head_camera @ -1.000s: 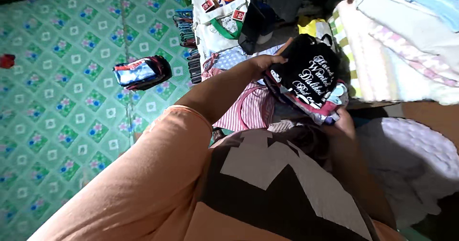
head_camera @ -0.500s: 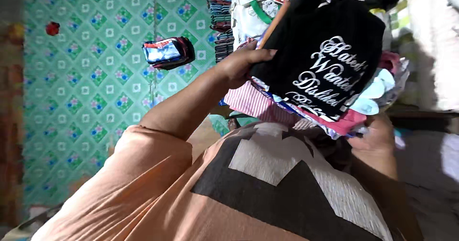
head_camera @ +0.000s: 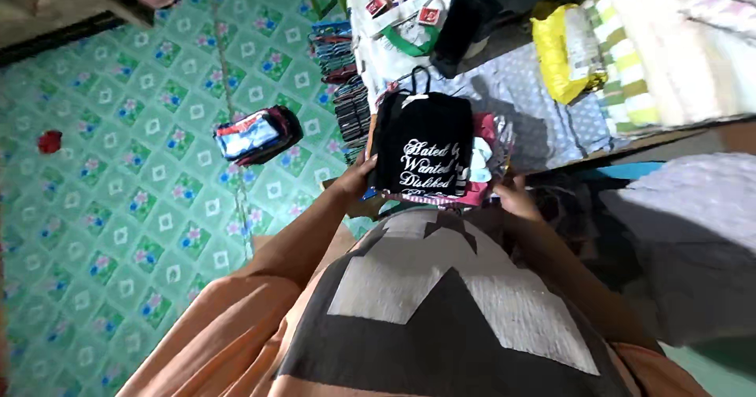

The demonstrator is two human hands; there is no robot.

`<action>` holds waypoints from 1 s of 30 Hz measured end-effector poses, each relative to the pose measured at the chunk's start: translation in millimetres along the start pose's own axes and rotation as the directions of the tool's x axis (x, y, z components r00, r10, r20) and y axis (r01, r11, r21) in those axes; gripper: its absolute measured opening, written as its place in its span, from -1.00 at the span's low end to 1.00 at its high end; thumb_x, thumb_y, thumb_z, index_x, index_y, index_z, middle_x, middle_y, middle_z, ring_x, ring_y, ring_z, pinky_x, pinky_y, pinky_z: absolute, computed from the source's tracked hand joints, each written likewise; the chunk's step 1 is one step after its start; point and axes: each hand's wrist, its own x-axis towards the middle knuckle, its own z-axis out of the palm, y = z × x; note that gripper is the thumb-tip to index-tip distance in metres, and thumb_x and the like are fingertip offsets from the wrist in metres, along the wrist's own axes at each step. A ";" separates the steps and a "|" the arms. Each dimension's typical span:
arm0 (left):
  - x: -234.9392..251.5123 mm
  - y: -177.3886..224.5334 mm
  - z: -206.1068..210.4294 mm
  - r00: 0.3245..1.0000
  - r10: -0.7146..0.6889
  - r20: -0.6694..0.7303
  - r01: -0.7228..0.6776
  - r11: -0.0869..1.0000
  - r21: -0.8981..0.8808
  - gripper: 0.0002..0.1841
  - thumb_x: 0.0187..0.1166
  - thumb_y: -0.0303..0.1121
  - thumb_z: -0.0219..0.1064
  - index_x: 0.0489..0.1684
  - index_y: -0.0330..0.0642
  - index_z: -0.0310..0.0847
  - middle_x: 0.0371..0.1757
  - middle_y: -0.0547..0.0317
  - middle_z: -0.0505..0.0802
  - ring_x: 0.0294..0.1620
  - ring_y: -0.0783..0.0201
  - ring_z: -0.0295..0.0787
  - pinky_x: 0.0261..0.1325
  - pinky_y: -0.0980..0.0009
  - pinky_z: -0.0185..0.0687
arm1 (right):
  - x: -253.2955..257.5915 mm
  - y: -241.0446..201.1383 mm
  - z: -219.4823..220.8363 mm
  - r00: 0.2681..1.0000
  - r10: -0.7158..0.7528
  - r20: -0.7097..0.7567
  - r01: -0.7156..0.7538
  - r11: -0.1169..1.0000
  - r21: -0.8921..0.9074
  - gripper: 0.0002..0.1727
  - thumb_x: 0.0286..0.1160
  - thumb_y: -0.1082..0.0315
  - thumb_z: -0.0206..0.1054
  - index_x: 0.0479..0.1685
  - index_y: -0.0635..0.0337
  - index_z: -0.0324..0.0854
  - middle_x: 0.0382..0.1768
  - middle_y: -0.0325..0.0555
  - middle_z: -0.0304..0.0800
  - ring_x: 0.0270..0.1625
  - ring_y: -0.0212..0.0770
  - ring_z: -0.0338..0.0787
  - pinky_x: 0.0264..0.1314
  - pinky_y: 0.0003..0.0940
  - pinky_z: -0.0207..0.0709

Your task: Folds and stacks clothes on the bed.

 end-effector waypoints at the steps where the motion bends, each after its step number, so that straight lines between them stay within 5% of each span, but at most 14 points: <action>1: 0.8 -2.4 -2.0 0.999 -0.019 0.029 0.020 0.999 -0.028 -0.14 0.59 0.38 0.12 0.82 0.20 -0.05 0.33 0.16 0.75 0.24 0.21 0.75 0.22 0.13 0.73 | -3.7 5.1 3.0 1.000 0.023 -0.014 -0.022 0.997 0.077 -0.30 0.29 0.51 0.41 0.56 0.25 0.35 0.16 -0.09 0.75 0.08 -0.41 0.79 0.14 -0.38 0.76; 4: 7.5 0.1 -6.6 0.992 -0.072 0.102 0.085 0.989 -0.123 -0.17 0.48 0.46 0.18 0.65 0.16 0.25 0.20 0.18 0.82 0.13 0.20 0.81 0.12 0.13 0.79 | -7.7 5.7 9.8 0.992 0.114 -0.045 -0.106 0.983 0.147 -0.28 0.32 0.54 0.37 0.59 0.27 0.28 0.13 -0.07 0.72 0.00 -0.43 0.78 0.06 -0.42 0.75; 6: 3.2 12.2 -6.7 0.974 -0.140 0.178 0.161 0.981 -0.110 -0.32 0.65 0.40 -0.05 0.48 0.11 0.40 0.12 0.23 0.84 0.08 0.24 0.82 0.11 0.18 0.80 | -14.8 -8.9 15.7 0.975 0.218 -0.036 -0.206 0.958 0.199 -0.43 0.51 0.51 0.29 0.55 0.26 0.33 0.05 -0.11 0.71 -0.06 -0.44 0.76 0.01 -0.46 0.72; 9: 5.3 32.1 -4.1 0.948 -0.261 0.183 0.273 0.961 -0.045 -0.38 0.80 0.27 -0.24 0.37 0.02 0.49 0.03 0.20 0.86 0.02 0.26 0.84 0.08 0.22 0.80 | -26.6 -33.1 24.6 0.894 0.447 0.037 -0.433 0.837 0.335 -0.71 0.86 0.15 0.00 0.23 0.07 0.52 -0.18 -0.26 0.77 -0.18 -0.39 0.79 -0.12 -0.37 0.75; 13: 8.1 62.1 10.3 0.934 -0.357 -0.015 0.356 0.927 0.116 -0.37 0.77 0.28 -0.14 0.29 -0.05 0.55 -0.06 0.16 0.84 -0.07 0.23 0.82 0.01 0.18 0.77 | -12.8 -28.0 13.5 0.887 0.446 0.117 -0.458 0.822 0.338 -0.59 0.86 -0.03 -0.10 0.18 0.00 0.56 -0.22 -0.27 0.76 -0.21 -0.36 0.77 -0.14 -0.34 0.72; 16: 10.5 72.7 4.3 0.939 -0.335 -0.081 0.344 0.900 0.266 -0.30 0.75 0.32 -0.11 0.40 -0.12 0.54 0.12 0.04 0.81 0.11 0.14 0.77 0.18 0.07 0.70 | -3.1 -43.3 10.7 0.926 0.351 0.137 -0.376 0.884 0.277 -0.56 0.89 0.04 -0.19 0.13 0.01 0.60 -0.22 -0.29 0.82 -0.16 -0.38 0.82 -0.06 -0.34 0.75; 20: 18.8 71.1 -0.5 0.956 -0.272 0.108 0.260 0.959 0.114 -0.40 0.83 0.21 -0.17 0.40 -0.08 0.49 0.08 0.16 0.84 0.10 0.25 0.80 0.20 0.20 0.74 | 2.8 -44.8 14.1 0.917 0.353 0.184 -0.398 0.813 0.425 -0.56 0.86 0.00 -0.18 0.16 -0.03 0.59 -0.13 -0.22 0.84 -0.04 -0.25 0.84 0.05 -0.16 0.76; 22: 25.5 65.6 -1.6 0.944 -0.269 0.190 0.272 0.962 0.013 -0.41 0.81 0.22 -0.14 0.39 -0.06 0.50 0.08 0.15 0.85 0.10 0.22 0.82 0.19 0.16 0.77 | -2.9 -46.0 25.4 0.919 0.375 0.124 -0.383 0.769 0.512 -0.59 0.84 -0.01 -0.15 0.07 -0.06 0.59 -0.21 -0.25 0.82 -0.12 -0.30 0.83 -0.06 -0.22 0.76; 25: 29.6 68.3 2.7 0.931 -0.320 0.178 0.325 0.946 0.000 -0.44 0.79 0.22 -0.10 0.30 -0.03 0.53 -0.01 0.16 0.86 0.02 0.23 0.84 0.09 0.18 0.80 | -9.9 -47.6 39.3 0.892 0.453 -0.001 -0.355 0.700 0.620 -0.66 0.80 -0.02 -0.06 0.00 -0.07 0.56 -0.29 -0.25 0.77 -0.22 -0.29 0.81 -0.21 -0.23 0.74; 30: 34.0 59.8 -5.6 0.923 -0.369 0.108 0.356 0.927 0.120 -0.41 0.75 0.27 -0.08 0.31 0.00 0.57 0.05 0.11 0.84 0.05 0.15 0.81 0.07 0.05 0.75 | -4.9 -56.6 36.4 0.861 0.505 0.058 -0.453 0.711 0.537 -0.60 0.74 -0.13 -0.07 0.07 -0.11 0.54 -0.17 -0.21 0.78 -0.15 -0.20 0.82 -0.16 -0.13 0.74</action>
